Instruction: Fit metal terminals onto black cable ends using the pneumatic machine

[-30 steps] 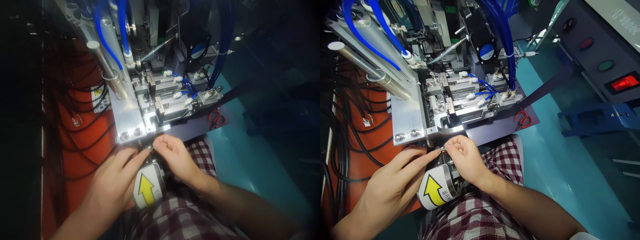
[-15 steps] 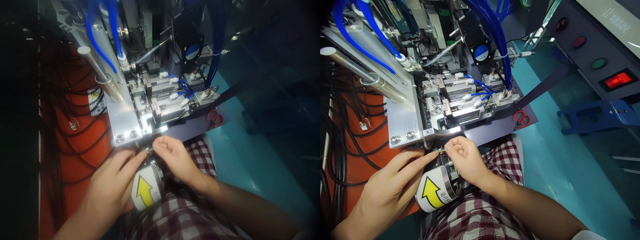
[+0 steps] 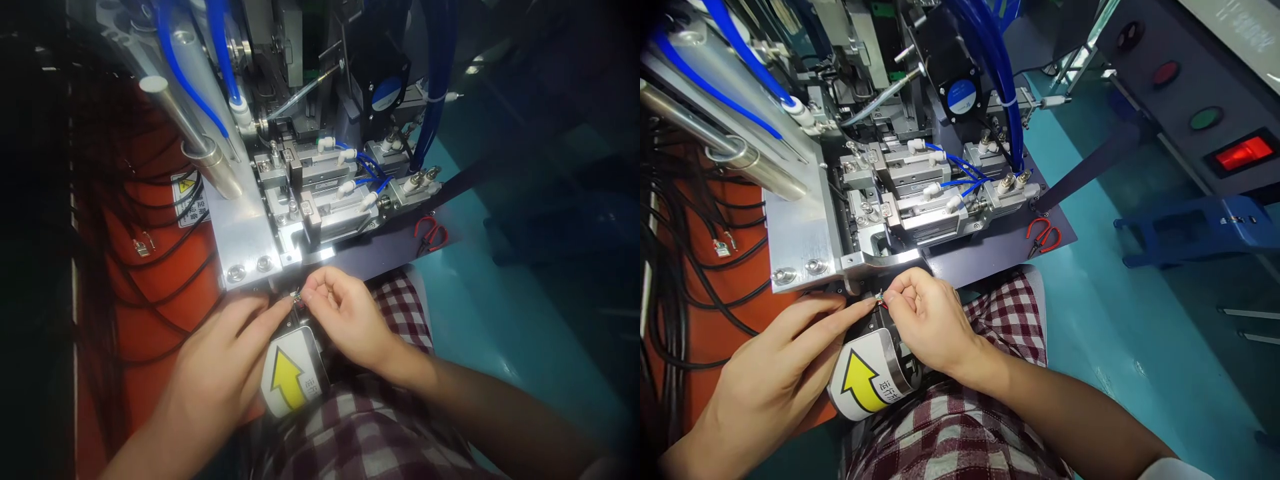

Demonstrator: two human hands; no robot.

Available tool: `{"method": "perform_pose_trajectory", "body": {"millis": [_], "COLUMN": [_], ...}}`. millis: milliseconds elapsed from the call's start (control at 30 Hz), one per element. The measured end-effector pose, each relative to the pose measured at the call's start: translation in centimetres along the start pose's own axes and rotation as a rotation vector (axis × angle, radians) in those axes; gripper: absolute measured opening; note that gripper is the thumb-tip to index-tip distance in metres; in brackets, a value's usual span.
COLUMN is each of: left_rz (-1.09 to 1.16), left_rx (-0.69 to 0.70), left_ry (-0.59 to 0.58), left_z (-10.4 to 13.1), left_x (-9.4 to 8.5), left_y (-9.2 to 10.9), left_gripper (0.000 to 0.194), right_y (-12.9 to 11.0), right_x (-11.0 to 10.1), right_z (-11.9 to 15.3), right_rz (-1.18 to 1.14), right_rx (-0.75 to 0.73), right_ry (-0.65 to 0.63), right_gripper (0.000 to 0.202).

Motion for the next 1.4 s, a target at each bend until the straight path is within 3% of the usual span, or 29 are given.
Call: {"method": "perform_pose_trajectory", "body": {"millis": [367,567,767,1033,1400], "left_rz": [0.003,0.009,0.036,0.028,0.059], "left_rx": [0.007,-0.012,-0.038,-0.019,-0.062], "left_ry": [0.006,0.021,0.026,0.01,0.018], "left_z": [0.0,0.3,0.5,0.1,0.4], "left_x": [0.2,0.3,0.5,0.3,0.3], "left_y": [0.2,-0.1,-0.4,-0.2,-0.5], "left_gripper": [0.026,0.027,0.028,0.028,0.03], "right_y": [-1.1,-3.3,-1.7,-1.4,-0.8], "right_x": [-0.4,-1.1,-0.7,-0.6,-0.3], "right_z": [0.1,0.7,0.2,0.2,-0.1], "right_rz": [0.176,0.38,0.235,0.11,0.131], "right_rx": [-0.04,-0.252,-0.105,-0.073,-0.036], "right_ry": [0.042,0.172,0.084,0.025,0.01], "right_gripper": [0.013,0.012,0.013,0.011,0.011]}}
Point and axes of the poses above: each hand's wrist, its own z-axis away from the middle knuckle, its own x-axis out of the palm, y = z × x, the point moved 10 cm from there along -z, towards the middle knuckle, and after that the axes turned 11 degrees about z, right-handed, at the moved point
